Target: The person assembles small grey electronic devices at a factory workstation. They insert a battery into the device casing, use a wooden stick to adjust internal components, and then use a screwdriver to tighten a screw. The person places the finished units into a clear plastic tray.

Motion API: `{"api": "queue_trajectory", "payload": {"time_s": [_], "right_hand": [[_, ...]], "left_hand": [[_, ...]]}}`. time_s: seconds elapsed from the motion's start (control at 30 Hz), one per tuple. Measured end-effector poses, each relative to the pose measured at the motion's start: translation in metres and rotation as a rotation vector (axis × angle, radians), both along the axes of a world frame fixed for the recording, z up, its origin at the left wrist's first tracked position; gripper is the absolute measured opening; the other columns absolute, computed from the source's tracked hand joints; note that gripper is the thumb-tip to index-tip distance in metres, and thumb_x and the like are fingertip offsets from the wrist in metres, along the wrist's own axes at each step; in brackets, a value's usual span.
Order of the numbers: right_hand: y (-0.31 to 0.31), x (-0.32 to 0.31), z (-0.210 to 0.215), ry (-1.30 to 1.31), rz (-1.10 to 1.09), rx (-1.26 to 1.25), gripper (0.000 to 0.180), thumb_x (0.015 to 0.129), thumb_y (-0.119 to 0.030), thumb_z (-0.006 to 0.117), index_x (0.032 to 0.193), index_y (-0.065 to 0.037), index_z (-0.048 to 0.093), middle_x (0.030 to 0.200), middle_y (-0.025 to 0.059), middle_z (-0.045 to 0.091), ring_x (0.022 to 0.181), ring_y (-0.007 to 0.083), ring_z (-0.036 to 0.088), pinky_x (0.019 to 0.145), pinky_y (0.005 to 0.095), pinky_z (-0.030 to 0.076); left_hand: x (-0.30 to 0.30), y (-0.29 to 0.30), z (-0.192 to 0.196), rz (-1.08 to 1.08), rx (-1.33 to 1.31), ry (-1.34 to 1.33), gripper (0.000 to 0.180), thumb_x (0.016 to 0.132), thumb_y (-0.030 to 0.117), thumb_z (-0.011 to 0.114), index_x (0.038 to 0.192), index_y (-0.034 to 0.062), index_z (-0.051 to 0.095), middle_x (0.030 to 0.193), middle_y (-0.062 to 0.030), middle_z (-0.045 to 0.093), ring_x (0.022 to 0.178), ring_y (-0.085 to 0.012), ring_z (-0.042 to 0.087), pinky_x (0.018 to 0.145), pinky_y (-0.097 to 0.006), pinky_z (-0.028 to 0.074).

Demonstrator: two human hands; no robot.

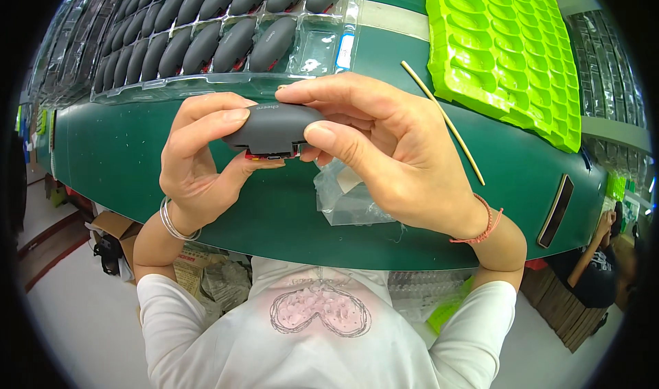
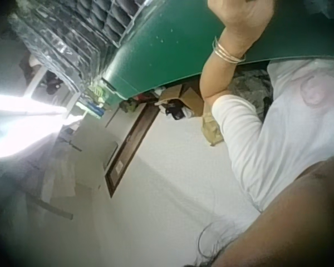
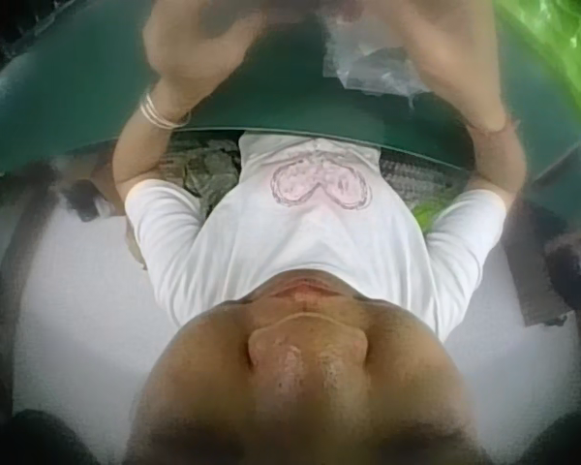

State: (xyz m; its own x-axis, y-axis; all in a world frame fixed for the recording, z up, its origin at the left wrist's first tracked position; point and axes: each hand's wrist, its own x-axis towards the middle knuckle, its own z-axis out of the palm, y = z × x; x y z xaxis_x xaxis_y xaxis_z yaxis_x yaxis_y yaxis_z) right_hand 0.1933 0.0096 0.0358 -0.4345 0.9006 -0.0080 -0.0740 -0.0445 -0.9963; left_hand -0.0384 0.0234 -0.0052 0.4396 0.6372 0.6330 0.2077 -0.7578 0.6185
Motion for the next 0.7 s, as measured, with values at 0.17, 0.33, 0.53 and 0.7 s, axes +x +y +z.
{"api": "queue_trajectory", "payload": {"time_s": [0.17, 0.33, 0.53, 0.7], "right_hand": [[0.0010, 0.0004, -0.0024, 0.008, 0.012, 0.021, 0.035, 0.096, -0.011, 0.056, 0.126, 0.007, 0.053, 0.108, 0.0145, 0.063, 0.087, 0.0165, 0.064, 0.075, 0.0281, 0.052], [0.0010, 0.0008, -0.0018, 0.008, 0.029, 0.014, 0.038, 0.093, -0.007, 0.061, 0.127, 0.007, 0.052, 0.115, 0.0164, 0.060, 0.095, 0.0191, 0.064, 0.079, 0.0297, 0.054], [-0.0009, -0.0002, -0.0021, 0.032, 0.031, 0.000, 0.045, 0.089, -0.002, 0.064, 0.129, 0.010, 0.048, 0.126, 0.0200, 0.055, 0.113, 0.0249, 0.058, 0.091, 0.0357, 0.055], [-0.0022, -0.0008, -0.0027, 0.003, 0.021, 0.044, 0.045, 0.089, -0.002, 0.064, 0.128, 0.011, 0.048, 0.125, 0.0203, 0.055, 0.112, 0.0244, 0.058, 0.090, 0.0356, 0.055]], "left_hand": [[-0.0017, 0.0007, -0.0022, 0.010, 0.054, 0.023, 0.061, 0.063, -0.002, 0.085, 0.115, 0.0055, 0.054, 0.106, -0.0190, 0.061, 0.093, -0.0257, 0.063, 0.073, -0.033, 0.056], [-0.0024, -0.0003, -0.0035, 0.005, 0.053, 0.012, 0.060, 0.063, -0.003, 0.084, 0.115, 0.0041, 0.054, 0.107, -0.0190, 0.061, 0.094, -0.0262, 0.063, 0.075, -0.034, 0.055], [-0.0013, -0.0030, -0.0001, 0.013, -0.108, -0.029, 0.059, 0.064, -0.003, 0.084, 0.116, -0.0015, 0.054, 0.108, -0.0194, 0.063, 0.099, -0.0269, 0.062, 0.084, -0.037, 0.050], [-0.0019, -0.0043, -0.0021, -0.001, -0.158, -0.051, 0.059, 0.066, -0.003, 0.083, 0.117, -0.0015, 0.054, 0.108, -0.0195, 0.063, 0.099, -0.0273, 0.062, 0.087, -0.037, 0.049]]}}
